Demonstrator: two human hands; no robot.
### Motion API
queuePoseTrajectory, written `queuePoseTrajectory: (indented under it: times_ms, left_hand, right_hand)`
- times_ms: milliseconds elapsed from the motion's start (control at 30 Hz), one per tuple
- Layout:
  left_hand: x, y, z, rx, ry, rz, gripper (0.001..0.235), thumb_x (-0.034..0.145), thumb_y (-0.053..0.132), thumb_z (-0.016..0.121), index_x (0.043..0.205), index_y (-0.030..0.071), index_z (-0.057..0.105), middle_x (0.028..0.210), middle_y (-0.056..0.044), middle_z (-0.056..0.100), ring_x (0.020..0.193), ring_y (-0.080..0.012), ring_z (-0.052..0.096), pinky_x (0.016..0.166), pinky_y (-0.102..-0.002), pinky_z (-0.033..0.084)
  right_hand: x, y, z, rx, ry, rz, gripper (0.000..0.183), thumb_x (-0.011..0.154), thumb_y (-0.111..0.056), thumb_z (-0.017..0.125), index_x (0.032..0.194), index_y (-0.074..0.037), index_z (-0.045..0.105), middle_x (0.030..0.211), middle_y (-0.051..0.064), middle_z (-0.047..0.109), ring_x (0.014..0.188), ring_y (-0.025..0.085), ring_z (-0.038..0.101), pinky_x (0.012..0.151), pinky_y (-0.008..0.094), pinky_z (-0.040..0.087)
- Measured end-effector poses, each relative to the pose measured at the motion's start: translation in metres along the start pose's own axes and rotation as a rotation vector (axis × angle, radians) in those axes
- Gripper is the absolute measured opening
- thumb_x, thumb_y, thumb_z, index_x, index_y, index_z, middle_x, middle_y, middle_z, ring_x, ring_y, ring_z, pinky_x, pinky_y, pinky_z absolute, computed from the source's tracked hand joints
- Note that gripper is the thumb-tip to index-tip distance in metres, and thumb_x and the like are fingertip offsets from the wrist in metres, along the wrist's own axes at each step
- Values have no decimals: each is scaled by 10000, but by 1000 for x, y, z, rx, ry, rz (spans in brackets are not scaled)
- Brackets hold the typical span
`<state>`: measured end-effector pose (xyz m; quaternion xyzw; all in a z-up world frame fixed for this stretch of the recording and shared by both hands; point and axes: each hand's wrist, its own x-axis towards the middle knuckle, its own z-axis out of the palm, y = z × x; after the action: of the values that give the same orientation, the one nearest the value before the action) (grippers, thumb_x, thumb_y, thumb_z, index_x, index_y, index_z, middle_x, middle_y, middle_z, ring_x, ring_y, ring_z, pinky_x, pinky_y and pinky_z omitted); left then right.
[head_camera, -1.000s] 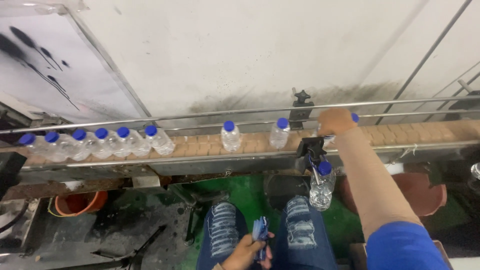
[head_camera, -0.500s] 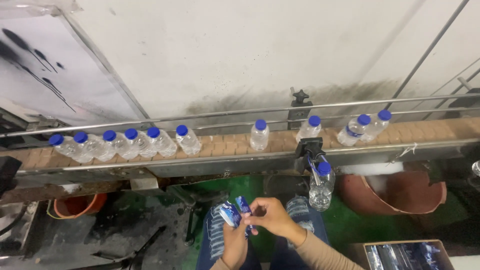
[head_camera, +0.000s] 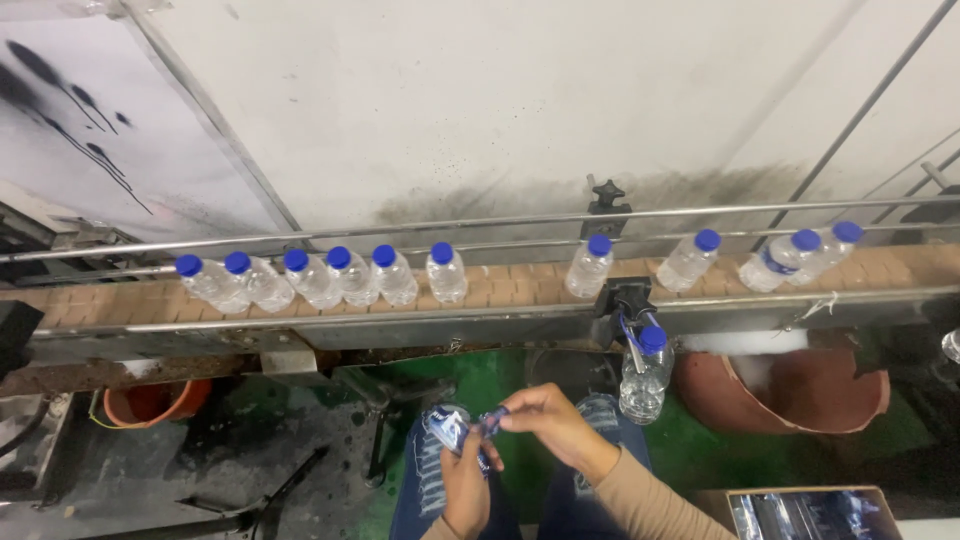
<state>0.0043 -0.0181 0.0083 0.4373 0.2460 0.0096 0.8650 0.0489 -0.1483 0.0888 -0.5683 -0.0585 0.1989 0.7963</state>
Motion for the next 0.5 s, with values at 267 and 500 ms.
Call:
queuePoseTrajectory:
  times_ms: [267, 500]
  left_hand:
    - [-11, -4, -2, -37, -315, -466, 362, 912, 284, 367, 1059, -28, 478, 620, -135, 498, 438, -222, 457, 425, -310, 357]
    - [-13, 5, -5, 29, -350, -538, 282, 914, 84, 408, 1136, -75, 474, 814, -297, 628, 624, -350, 636, 546, -366, 527]
  right_hand:
    - [87, -83, 1, -778, 410, -119, 173, 834, -293, 581, 897, -136, 616, 884, 19, 647, 836, 161, 606, 835, 333, 478]
    - [147, -119, -47, -1783, 204, -383, 293, 819, -293, 621, 1067, -138, 636, 1073, 51, 604, 992, 229, 550, 911, 416, 447]
